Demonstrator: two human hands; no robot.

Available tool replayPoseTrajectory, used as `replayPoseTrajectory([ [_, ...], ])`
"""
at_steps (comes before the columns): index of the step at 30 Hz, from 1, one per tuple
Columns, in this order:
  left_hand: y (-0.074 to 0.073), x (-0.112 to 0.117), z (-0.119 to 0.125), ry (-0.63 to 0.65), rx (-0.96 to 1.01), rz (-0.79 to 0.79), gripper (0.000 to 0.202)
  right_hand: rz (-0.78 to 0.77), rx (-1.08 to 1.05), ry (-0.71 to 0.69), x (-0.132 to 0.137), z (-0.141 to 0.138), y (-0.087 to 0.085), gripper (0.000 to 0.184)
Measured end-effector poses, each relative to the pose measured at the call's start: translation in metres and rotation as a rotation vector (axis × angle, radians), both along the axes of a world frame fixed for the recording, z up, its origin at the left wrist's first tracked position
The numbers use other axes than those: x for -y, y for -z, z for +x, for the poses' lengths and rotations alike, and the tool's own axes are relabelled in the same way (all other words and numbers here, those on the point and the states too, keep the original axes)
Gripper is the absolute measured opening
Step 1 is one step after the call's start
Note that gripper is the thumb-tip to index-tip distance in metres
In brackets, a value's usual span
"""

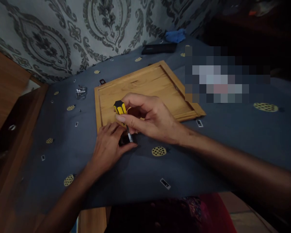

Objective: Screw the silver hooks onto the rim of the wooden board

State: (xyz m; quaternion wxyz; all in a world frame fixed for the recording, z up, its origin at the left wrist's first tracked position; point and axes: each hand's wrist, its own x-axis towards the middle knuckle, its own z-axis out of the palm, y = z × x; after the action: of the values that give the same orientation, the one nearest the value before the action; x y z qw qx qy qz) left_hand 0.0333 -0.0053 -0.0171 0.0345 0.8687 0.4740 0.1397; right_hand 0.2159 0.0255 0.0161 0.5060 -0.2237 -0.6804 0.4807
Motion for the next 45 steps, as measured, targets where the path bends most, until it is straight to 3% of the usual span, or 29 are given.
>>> replayPoseTrajectory([
  [6,0.0012,0.0006,-0.0002,0.012,0.025,0.010,0.044,-0.137,-0.049,-0.055,-0.0001,-0.0018,0.0004,0.023],
  [12,0.0018,0.0004,-0.0008,0.007,0.021,0.015,0.039,-0.049,-0.021,-0.127,-0.0005,0.0009,-0.0002,0.007],
  [15,0.0016,0.0001,-0.0007,-0.001,0.014,0.006,0.038,-0.057,-0.061,-0.186,-0.0014,-0.0003,0.0020,0.009],
  [18,0.0018,0.0006,-0.0007,-0.011,0.003,0.016,0.043,-0.047,-0.090,-0.142,-0.0023,-0.0022,0.0037,0.011],
  [23,0.0032,0.0012,-0.0014,-0.004,0.002,0.027,0.049,-0.081,-0.070,-0.067,-0.0033,-0.0011,0.0026,0.031],
  [27,0.0033,0.0007,-0.0015,0.011,0.005,0.042,0.050,-0.056,-0.003,-0.072,-0.0035,0.0025,-0.0014,0.017],
  [32,0.0035,0.0011,-0.0017,0.005,-0.005,0.031,0.043,-0.041,-0.057,-0.199,-0.0025,0.0017,-0.0007,0.001],
  [39,0.0050,0.0021,-0.0026,-0.002,-0.018,0.034,0.048,-0.066,-0.097,-0.106,-0.0042,-0.0001,0.0011,0.026],
  [45,0.0044,0.0013,-0.0018,0.016,-0.010,0.064,0.048,-0.060,0.017,-0.136,-0.0035,0.0046,-0.0015,0.015],
])
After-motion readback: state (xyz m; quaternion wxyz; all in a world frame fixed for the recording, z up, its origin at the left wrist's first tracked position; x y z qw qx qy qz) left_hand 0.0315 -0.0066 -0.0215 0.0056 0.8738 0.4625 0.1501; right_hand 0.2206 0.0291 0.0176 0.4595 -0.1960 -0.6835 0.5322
